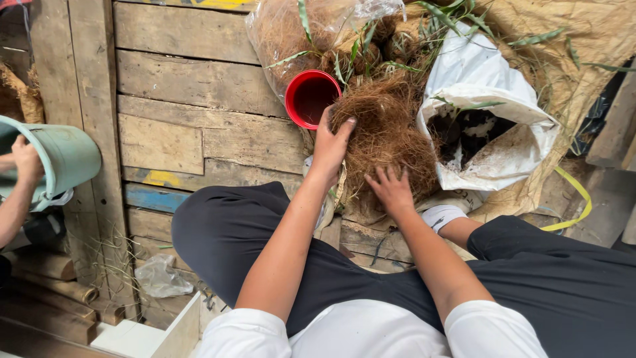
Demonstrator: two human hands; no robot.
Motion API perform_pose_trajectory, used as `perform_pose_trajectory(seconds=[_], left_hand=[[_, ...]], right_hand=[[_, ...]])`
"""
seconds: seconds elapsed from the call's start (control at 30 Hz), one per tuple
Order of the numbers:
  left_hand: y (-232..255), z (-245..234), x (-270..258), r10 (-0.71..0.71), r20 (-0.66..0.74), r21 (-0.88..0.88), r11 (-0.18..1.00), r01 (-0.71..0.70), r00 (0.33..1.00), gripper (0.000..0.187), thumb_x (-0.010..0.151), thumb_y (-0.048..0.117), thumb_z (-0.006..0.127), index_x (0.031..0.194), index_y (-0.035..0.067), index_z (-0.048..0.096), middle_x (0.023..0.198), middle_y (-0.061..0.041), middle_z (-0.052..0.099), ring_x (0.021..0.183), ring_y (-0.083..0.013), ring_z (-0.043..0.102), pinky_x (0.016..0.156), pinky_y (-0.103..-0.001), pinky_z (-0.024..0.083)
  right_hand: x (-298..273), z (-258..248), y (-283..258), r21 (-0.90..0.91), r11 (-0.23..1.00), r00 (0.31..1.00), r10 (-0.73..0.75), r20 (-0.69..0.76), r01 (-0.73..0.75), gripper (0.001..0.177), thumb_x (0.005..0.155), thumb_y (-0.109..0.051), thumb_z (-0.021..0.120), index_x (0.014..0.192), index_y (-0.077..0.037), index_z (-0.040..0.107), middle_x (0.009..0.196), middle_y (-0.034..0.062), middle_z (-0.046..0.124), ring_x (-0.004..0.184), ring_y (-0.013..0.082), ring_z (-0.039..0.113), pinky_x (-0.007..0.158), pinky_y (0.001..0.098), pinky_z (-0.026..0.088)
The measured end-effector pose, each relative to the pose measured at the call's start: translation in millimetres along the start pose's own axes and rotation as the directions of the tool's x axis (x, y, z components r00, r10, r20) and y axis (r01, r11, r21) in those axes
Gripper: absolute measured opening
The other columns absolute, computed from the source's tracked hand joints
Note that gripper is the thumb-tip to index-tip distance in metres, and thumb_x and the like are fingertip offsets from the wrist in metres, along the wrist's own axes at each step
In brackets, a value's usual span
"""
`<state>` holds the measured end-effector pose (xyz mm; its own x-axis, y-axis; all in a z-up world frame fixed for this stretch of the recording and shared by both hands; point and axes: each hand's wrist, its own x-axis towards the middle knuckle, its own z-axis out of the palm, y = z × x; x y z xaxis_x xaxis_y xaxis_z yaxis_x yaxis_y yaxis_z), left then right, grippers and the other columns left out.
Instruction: The person sits on a wooden floor and wraps small plant root balls with coconut coir. They pull strands of coir from a pile, wrap them around the roots, and then place the wrapped plant into a white sack. The person repeats this process for multiple plants.
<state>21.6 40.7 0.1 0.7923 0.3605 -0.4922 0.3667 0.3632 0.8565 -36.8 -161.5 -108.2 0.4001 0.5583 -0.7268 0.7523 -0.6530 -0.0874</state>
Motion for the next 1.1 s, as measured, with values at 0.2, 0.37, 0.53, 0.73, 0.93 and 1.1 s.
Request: perform_pose_trajectory(seconds=[0.2, 0.37, 0.53, 0.73, 0.93, 1.1], left_hand=[[4, 13, 4, -0.04, 0.015, 0.033, 0.999, 0.039, 0.999, 0.053, 0.097, 0.016, 0.068, 0.143, -0.001, 0.049, 0.135, -0.013, 0.063, 0.124, -0.0203, 0.057, 0.11, -0.034, 0.043], [5, 17, 12, -0.068, 0.002, 0.069, 0.995, 0.068, 0.998, 0.061, 0.096, 0.018, 0.069, 0.148, -0.001, 0.044, 0.141, -0.016, 0.059, 0.13, -0.0228, 0.055, 0.112, -0.034, 0.042], [3, 17, 16, -0.031, -0.007, 0.105, 0.994, 0.031, 0.999, 0.064, 0.095, 0.019, 0.07, 0.15, -0.002, 0.043, 0.144, -0.017, 0.057, 0.133, -0.0243, 0.054, 0.113, -0.035, 0.04], [1, 11, 19, -0.015, -0.022, 0.147, 0.989, 0.018, 1.0, 0.063, 0.095, 0.02, 0.069, 0.149, -0.001, 0.044, 0.144, -0.017, 0.056, 0.132, -0.0245, 0.054, 0.111, -0.036, 0.041], [-3, 3, 21, 0.1, -0.022, 0.12, 0.988, -0.097, 0.995, 0.056, 0.096, 0.016, 0.068, 0.145, -0.001, 0.048, 0.145, -0.017, 0.057, 0.131, -0.0253, 0.056, 0.111, -0.036, 0.042], [-9, -5, 22, 0.159, -0.05, 0.135, 0.979, -0.151, 0.986, 0.054, 0.097, 0.014, 0.068, 0.144, -0.001, 0.047, 0.143, -0.016, 0.058, 0.129, -0.0245, 0.056, 0.11, -0.035, 0.041]], right_hand=[[2, 9, 9, 0.196, 0.975, 0.977, 0.136, -0.165, -0.103, 0.075, 0.085, -0.011, 0.071, 0.151, -0.029, 0.043, 0.149, 0.0102, 0.05, 0.135, 0.0303, 0.048, 0.1, 0.0586, 0.045], [12, 3, 13, 0.364, 0.916, 0.969, 0.221, -0.109, -0.168, 0.051, 0.089, -0.016, 0.072, 0.137, -0.016, 0.054, 0.127, 0.0101, 0.062, 0.124, 0.0292, 0.056, 0.095, 0.0494, 0.051], [6, -23, 21, 0.6, 0.783, 0.919, 0.345, -0.193, -0.168, 0.04, 0.088, -0.025, 0.075, 0.119, -0.006, 0.061, 0.113, 0.0182, 0.066, 0.109, 0.0372, 0.065, 0.088, 0.0498, 0.055], [-6, -42, 35, 0.764, 0.612, 0.893, 0.436, -0.111, -0.204, 0.043, 0.091, -0.027, 0.074, 0.124, -0.003, 0.062, 0.116, 0.0217, 0.07, 0.108, 0.0432, 0.066, 0.093, 0.0528, 0.052], [-11, -46, 61, 0.892, 0.431, 0.901, 0.428, -0.065, -0.14, 0.069, 0.089, -0.028, 0.074, 0.149, -0.006, 0.048, 0.136, 0.0268, 0.061, 0.126, 0.0405, 0.06, 0.108, 0.0446, 0.047], [-37, -62, 78, 0.95, 0.298, 0.944, 0.33, -0.009, -0.095, 0.073, 0.091, -0.029, 0.07, 0.154, -0.008, 0.04, 0.151, 0.023, 0.051, 0.135, 0.033, 0.054, 0.11, 0.0399, 0.043]])
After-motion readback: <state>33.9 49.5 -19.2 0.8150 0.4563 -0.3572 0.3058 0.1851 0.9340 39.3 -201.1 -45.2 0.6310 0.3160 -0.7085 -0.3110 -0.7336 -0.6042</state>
